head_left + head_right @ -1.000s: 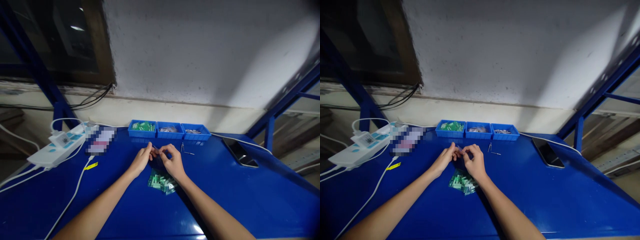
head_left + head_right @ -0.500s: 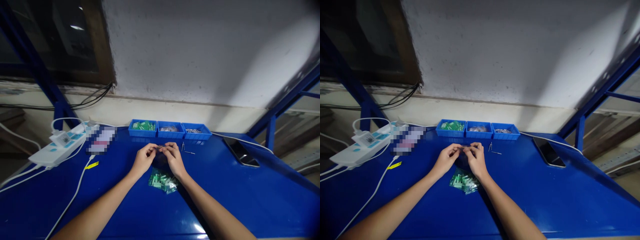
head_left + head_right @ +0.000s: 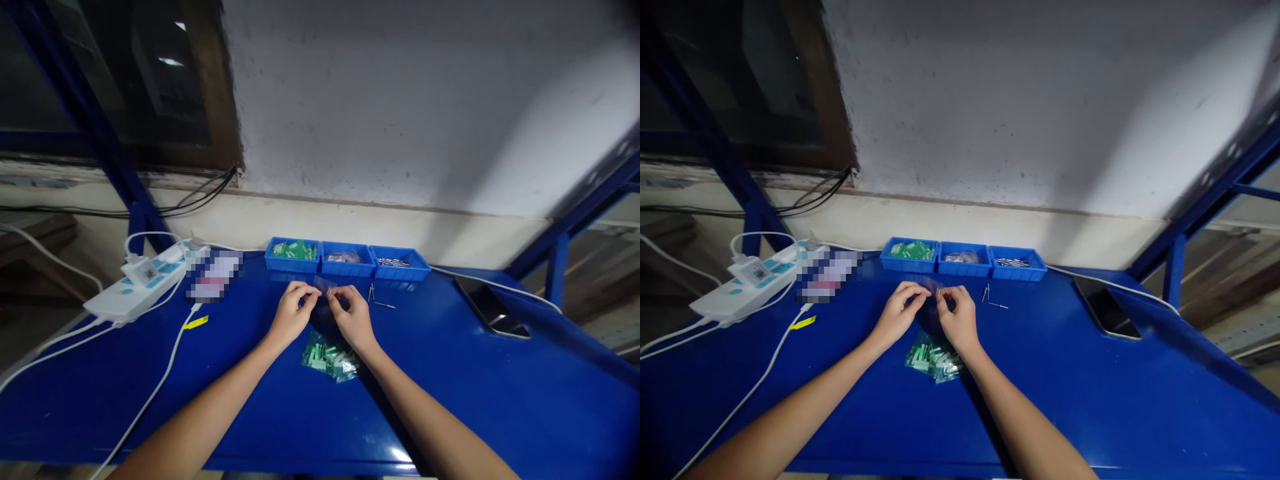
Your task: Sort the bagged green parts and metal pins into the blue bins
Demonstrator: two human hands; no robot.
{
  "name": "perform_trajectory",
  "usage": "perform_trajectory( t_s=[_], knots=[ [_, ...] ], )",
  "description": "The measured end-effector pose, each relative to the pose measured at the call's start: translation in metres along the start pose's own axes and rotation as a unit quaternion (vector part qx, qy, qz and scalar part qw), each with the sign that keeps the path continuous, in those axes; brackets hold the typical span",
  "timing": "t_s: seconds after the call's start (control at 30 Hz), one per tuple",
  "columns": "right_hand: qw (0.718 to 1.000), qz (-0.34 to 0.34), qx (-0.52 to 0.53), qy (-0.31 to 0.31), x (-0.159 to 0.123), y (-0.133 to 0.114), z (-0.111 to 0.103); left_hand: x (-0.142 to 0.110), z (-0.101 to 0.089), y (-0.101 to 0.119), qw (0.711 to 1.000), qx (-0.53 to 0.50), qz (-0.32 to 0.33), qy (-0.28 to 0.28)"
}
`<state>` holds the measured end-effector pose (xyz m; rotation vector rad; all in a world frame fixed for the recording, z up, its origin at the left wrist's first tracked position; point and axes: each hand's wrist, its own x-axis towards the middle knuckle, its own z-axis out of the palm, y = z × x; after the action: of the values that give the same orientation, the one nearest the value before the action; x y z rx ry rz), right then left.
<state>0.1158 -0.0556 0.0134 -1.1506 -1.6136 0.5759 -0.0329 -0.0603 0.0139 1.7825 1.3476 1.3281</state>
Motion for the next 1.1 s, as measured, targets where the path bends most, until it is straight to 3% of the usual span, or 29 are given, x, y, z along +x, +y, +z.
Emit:
perform_trajectory(
  t_s=[0.17,0.3,0.4,0.53,0.77,0.93,1.1],
  knots=[
    [0.998,-0.053,-0.04,-0.011,-0.001,-0.002,-0.002,0.004,-0.002,0.003,0.992,-0.083,-0.093,0.002],
    [0.998,-0.058,-0.03,-0.026,-0.002,-0.002,-0.001,0.004,-0.001,-0.002,0.99,-0.098,-0.098,-0.016],
    [0.999,-0.038,-0.021,-0.032,-0.002,-0.002,0.0,0.004,0.001,-0.007,0.992,-0.097,-0.076,-0.018],
    [0.999,0.037,-0.01,-0.028,0.001,-0.004,-0.002,0.0,0.003,-0.004,1.0,-0.021,0.003,-0.009],
    [0.986,0.131,0.091,-0.046,0.005,0.0,-0.002,-0.006,0.004,0.004,0.991,0.079,0.105,-0.028],
    [0.994,0.076,0.074,-0.021,0.002,0.001,0.0,-0.007,0.006,-0.001,0.993,0.105,0.06,-0.008],
    [0.999,-0.047,0.005,-0.009,-0.001,-0.008,-0.004,0.0,0.001,0.001,0.998,-0.036,-0.048,-0.033]
  ],
)
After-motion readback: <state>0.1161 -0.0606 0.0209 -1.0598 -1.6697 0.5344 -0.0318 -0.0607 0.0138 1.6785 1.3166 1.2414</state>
